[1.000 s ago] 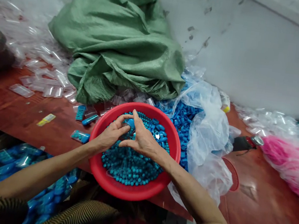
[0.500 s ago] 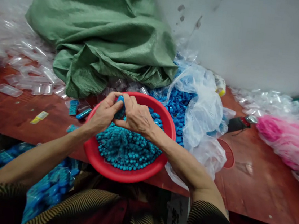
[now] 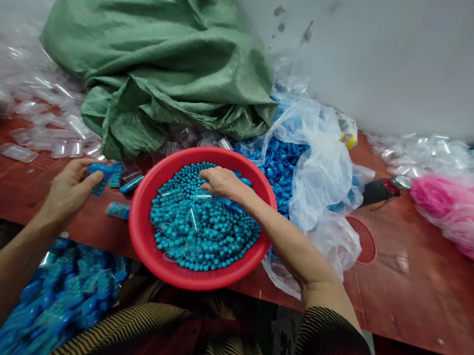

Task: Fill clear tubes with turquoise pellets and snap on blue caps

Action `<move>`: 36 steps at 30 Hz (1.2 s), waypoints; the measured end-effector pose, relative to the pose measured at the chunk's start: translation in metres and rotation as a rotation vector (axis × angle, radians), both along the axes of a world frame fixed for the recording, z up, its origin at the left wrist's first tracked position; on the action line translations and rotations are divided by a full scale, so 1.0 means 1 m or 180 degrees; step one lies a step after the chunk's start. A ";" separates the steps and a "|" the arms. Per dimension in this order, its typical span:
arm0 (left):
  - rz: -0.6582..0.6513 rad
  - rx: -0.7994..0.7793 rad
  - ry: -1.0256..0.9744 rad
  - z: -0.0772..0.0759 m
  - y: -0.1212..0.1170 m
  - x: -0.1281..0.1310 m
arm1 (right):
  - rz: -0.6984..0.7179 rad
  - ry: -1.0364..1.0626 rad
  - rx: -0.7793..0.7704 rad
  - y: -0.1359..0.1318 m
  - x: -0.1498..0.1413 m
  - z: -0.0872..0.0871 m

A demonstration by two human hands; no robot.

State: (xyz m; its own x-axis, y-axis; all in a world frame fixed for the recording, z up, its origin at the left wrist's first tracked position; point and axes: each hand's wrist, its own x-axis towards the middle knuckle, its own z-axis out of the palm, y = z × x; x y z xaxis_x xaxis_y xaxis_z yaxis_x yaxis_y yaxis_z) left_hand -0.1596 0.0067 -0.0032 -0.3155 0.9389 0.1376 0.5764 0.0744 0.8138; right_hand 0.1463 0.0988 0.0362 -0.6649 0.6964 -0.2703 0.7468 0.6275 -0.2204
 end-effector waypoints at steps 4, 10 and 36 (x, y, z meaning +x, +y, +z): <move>0.0601 -0.0195 0.1142 -0.022 -0.008 -0.025 | 0.0075 -0.0572 -0.0331 0.003 -0.007 -0.005; 0.0036 0.0586 0.1472 0.002 -0.002 0.021 | 0.0054 -0.0701 -0.0466 0.008 -0.012 -0.010; -0.2553 -0.1226 0.2342 -0.001 0.084 0.128 | -0.0713 0.0136 -0.2050 0.043 0.002 -0.034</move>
State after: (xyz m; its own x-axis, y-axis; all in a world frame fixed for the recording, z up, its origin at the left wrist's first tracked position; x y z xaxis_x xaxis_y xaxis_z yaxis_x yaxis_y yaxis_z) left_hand -0.0313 0.0911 -0.0041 0.4283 0.8529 -0.2985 0.8958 -0.3574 0.2644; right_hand 0.1486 0.1418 0.0020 -0.5428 0.5275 -0.6536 0.8257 0.1928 -0.5302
